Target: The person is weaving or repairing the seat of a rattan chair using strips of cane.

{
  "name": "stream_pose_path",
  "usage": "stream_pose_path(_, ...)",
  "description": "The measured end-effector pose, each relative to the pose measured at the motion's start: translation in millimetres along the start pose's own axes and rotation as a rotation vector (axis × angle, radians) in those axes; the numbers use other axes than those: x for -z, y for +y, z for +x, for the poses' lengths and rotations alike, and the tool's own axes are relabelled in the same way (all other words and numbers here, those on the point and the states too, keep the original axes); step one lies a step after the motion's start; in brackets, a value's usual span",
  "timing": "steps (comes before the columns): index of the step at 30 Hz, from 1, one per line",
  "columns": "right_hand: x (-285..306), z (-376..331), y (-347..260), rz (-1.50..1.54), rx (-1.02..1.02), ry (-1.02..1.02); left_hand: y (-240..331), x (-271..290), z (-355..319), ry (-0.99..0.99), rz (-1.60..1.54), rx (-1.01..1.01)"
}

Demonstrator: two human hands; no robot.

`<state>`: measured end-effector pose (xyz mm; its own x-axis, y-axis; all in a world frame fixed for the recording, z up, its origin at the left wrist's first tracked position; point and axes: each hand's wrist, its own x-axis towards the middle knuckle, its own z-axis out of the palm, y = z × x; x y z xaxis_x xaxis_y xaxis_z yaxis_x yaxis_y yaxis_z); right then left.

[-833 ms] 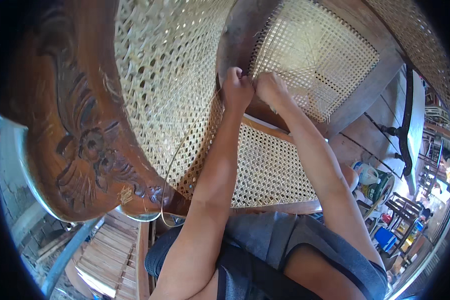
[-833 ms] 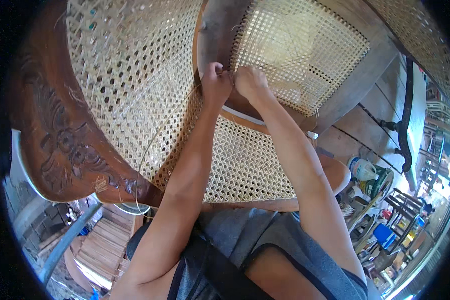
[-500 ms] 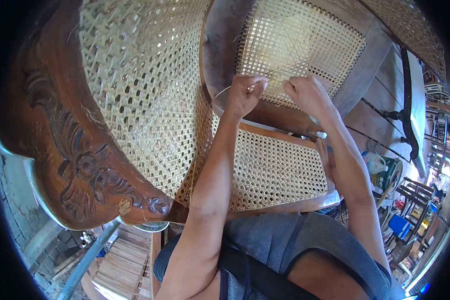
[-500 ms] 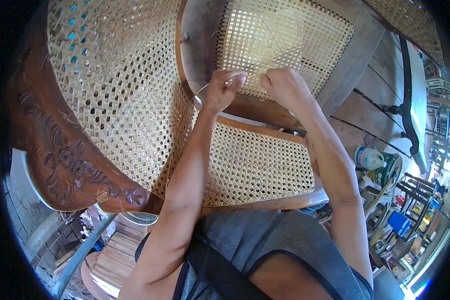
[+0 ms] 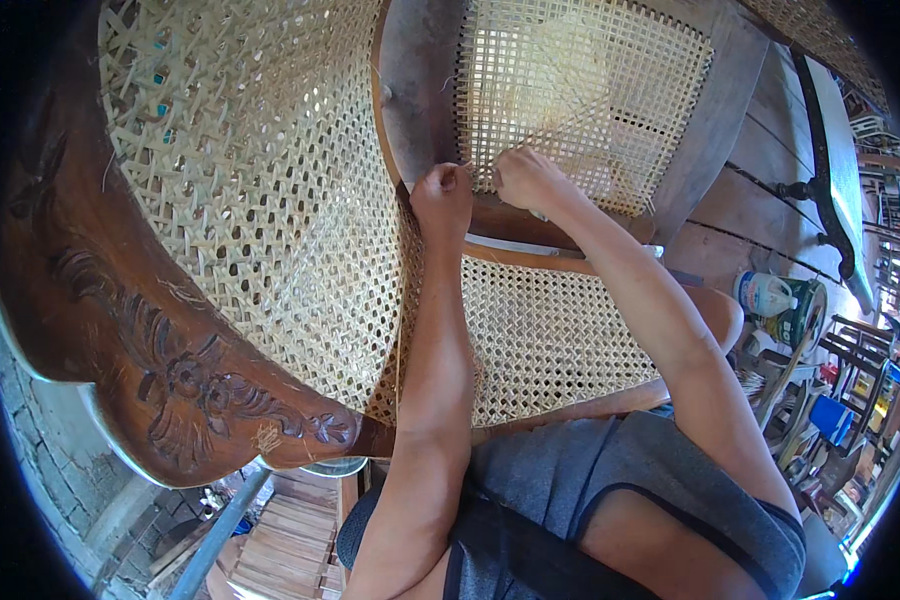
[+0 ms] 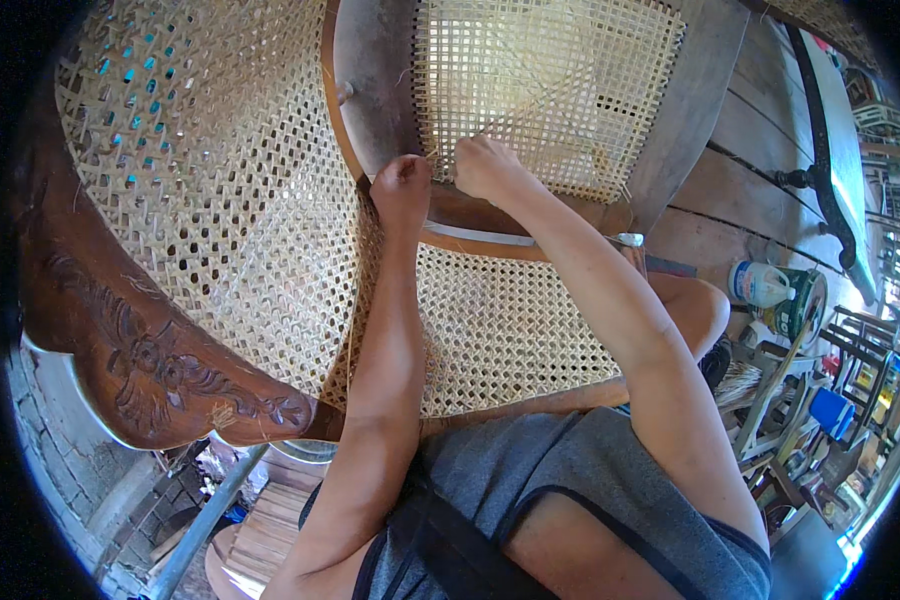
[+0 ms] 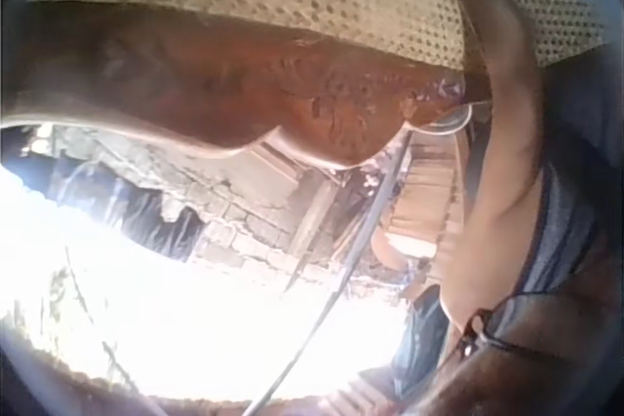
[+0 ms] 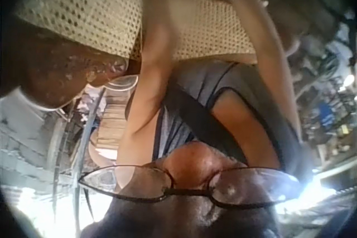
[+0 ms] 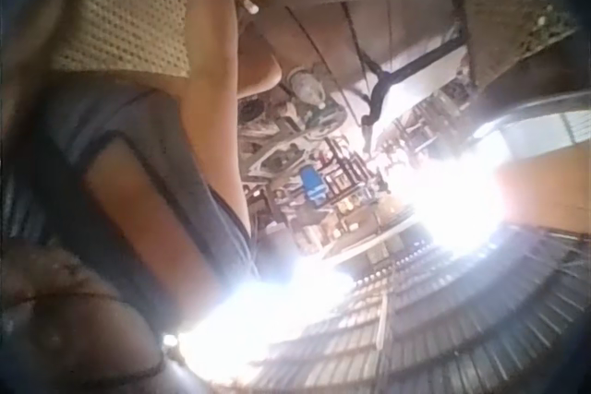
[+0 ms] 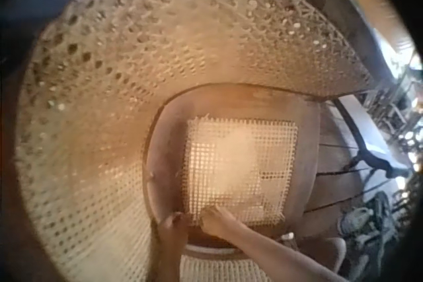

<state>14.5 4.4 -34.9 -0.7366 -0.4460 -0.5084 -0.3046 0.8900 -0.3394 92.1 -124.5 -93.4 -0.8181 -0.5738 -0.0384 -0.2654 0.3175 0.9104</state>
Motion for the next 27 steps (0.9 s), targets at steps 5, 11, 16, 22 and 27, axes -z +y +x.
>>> stream_pose_path(5,7,1,-11,-0.046,0.045,-0.017,-6,-2,-1,0.065,0.036,-0.028)
stream_pose_path(11,4,5,-21,-0.083,0.058,0.07,-9,-8,-1,0.156,0.08,-0.043)
stream_pose_path(16,4,6,-22,-0.109,0.032,0.027,-12,-11,-1,0.133,0.025,-0.048)
stream_pose_path(22,12,11,-26,-0.147,0.063,-0.018,-36,-7,9,0.003,0.006,-0.078)
stream_pose_path(27,28,16,-35,-0.157,-0.004,-0.138,-30,-10,10,-0.098,0.002,-0.058)
